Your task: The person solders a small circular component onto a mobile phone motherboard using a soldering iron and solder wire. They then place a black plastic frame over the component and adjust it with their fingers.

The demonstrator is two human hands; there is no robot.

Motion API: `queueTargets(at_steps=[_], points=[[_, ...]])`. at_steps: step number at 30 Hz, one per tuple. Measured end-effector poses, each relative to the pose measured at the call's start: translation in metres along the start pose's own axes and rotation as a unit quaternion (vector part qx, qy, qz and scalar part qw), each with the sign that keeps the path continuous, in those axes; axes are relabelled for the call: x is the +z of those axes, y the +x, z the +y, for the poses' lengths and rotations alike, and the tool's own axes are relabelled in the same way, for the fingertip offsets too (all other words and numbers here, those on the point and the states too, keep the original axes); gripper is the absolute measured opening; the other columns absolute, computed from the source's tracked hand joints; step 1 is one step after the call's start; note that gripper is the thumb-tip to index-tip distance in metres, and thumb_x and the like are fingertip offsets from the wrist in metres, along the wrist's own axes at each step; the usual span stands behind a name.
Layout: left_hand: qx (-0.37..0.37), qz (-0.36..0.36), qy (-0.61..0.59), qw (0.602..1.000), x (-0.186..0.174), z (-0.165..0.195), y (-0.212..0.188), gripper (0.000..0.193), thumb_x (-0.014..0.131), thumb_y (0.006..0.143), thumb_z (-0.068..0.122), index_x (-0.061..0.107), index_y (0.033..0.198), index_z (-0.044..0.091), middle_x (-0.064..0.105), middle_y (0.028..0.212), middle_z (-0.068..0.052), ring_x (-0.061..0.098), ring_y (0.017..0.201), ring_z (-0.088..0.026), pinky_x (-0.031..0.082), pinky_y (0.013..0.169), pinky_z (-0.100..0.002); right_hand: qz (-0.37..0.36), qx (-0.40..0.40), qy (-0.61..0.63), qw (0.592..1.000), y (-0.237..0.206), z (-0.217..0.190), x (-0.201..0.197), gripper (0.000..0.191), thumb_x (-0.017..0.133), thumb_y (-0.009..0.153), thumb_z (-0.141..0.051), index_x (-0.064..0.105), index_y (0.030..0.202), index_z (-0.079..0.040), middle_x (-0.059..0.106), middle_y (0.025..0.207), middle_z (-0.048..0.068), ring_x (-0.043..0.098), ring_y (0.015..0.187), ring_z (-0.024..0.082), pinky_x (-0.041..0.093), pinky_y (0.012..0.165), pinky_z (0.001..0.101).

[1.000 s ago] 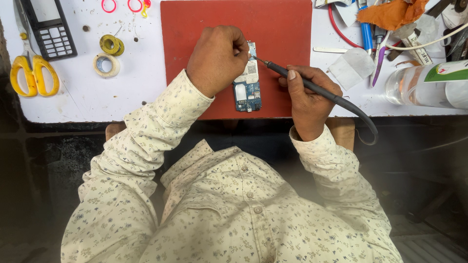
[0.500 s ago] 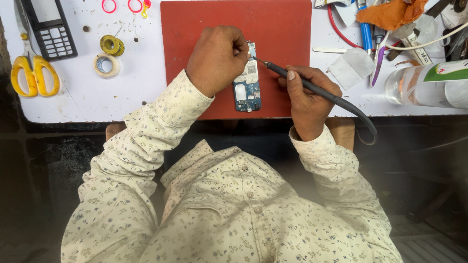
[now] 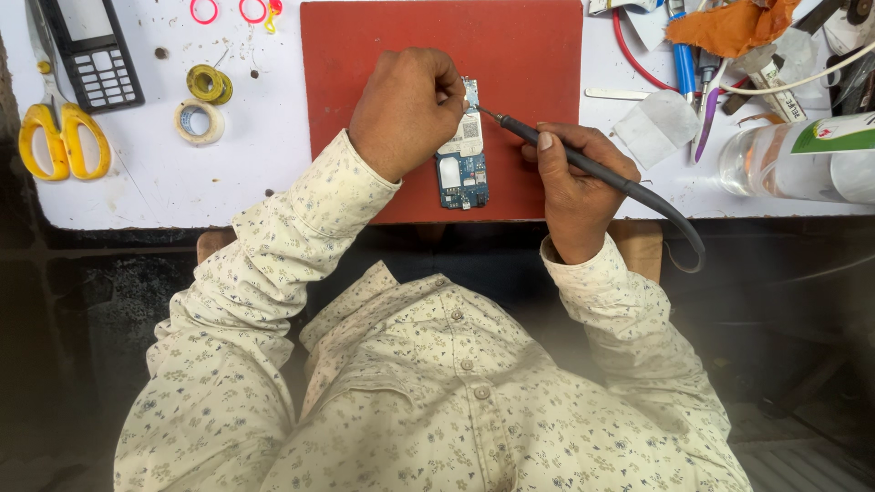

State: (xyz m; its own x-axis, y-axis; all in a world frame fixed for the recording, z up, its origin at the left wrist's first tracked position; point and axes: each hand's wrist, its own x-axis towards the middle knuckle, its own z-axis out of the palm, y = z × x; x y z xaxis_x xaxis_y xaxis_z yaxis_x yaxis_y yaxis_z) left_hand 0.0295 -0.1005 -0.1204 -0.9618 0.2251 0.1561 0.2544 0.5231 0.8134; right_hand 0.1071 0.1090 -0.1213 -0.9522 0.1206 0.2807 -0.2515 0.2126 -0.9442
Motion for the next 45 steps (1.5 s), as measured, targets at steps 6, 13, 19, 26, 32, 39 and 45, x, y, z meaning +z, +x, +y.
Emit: queueTargets(at_steps=[6,13,19,26,32,39,45], points=[[0.002,-0.001,0.002,1.0,0.0,0.0001,0.0007,0.007,0.073,0.083,-0.003,0.072,0.077,0.0,0.073,0.069,-0.011,0.073,0.06,-0.017,0.061,0.058,-0.028,0.017,0.003,-0.006,1.0,-0.0006,0.0002,-0.0006,0.014,0.069,0.105,-0.006,0.07,0.109,0.008,0.076,0.09,0.017,0.077,0.082,0.02,0.064,0.076,0.0265],[0.003,0.0,0.002,1.0,0.0004,-0.0005,0.0002,0.007,0.072,0.083,-0.003,0.072,0.077,0.0,0.072,0.069,-0.011,0.072,0.059,-0.017,0.06,0.058,-0.028,0.012,-0.001,-0.006,1.0,-0.002,0.0019,-0.0016,0.013,0.069,0.105,-0.004,0.07,0.107,0.008,0.075,0.09,0.017,0.077,0.081,0.019,0.064,0.075,0.0258],[0.008,0.004,0.004,1.0,0.0007,-0.0006,0.0003,0.007,0.072,0.083,-0.003,0.072,0.077,0.0,0.072,0.069,-0.011,0.072,0.059,-0.017,0.06,0.057,-0.028,-0.002,0.002,-0.004,1.0,-0.0017,0.0025,-0.002,0.014,0.07,0.104,-0.005,0.07,0.108,0.008,0.075,0.089,0.016,0.076,0.081,0.019,0.063,0.075,0.0254],[0.007,0.005,0.004,1.0,0.0009,-0.0007,-0.0003,0.007,0.072,0.084,-0.003,0.072,0.078,0.0,0.072,0.069,-0.011,0.072,0.06,-0.017,0.06,0.058,-0.028,-0.001,-0.009,-0.021,1.0,-0.0007,0.0016,-0.0008,0.015,0.071,0.104,-0.006,0.071,0.107,0.008,0.075,0.087,0.016,0.076,0.079,0.019,0.063,0.073,0.0256],[0.0,0.004,0.003,1.0,0.0003,0.0003,-0.0004,0.007,0.073,0.084,-0.002,0.072,0.078,0.0,0.072,0.07,-0.011,0.072,0.06,-0.017,0.06,0.058,-0.028,0.0,-0.01,-0.014,1.0,-0.001,0.0006,-0.0001,0.016,0.071,0.104,-0.007,0.07,0.107,0.008,0.075,0.087,0.016,0.075,0.078,0.018,0.062,0.072,0.0252],[0.001,0.003,0.004,1.0,0.0004,0.0003,0.0,0.006,0.073,0.084,-0.002,0.072,0.078,0.0,0.072,0.07,-0.011,0.072,0.06,-0.016,0.061,0.058,-0.027,0.023,-0.002,-0.021,1.0,-0.0033,-0.0001,-0.0002,0.013,0.069,0.104,-0.005,0.07,0.108,0.008,0.075,0.087,0.016,0.076,0.079,0.018,0.062,0.073,0.0244],[0.001,0.002,0.002,1.0,0.0005,-0.0006,-0.0001,0.007,0.073,0.084,-0.003,0.072,0.077,0.0,0.072,0.069,-0.01,0.072,0.06,-0.016,0.06,0.058,-0.028,0.011,-0.011,-0.02,1.0,-0.0026,0.0014,-0.0001,0.012,0.069,0.104,-0.003,0.07,0.108,0.008,0.075,0.088,0.016,0.075,0.079,0.018,0.062,0.072,0.0244]])
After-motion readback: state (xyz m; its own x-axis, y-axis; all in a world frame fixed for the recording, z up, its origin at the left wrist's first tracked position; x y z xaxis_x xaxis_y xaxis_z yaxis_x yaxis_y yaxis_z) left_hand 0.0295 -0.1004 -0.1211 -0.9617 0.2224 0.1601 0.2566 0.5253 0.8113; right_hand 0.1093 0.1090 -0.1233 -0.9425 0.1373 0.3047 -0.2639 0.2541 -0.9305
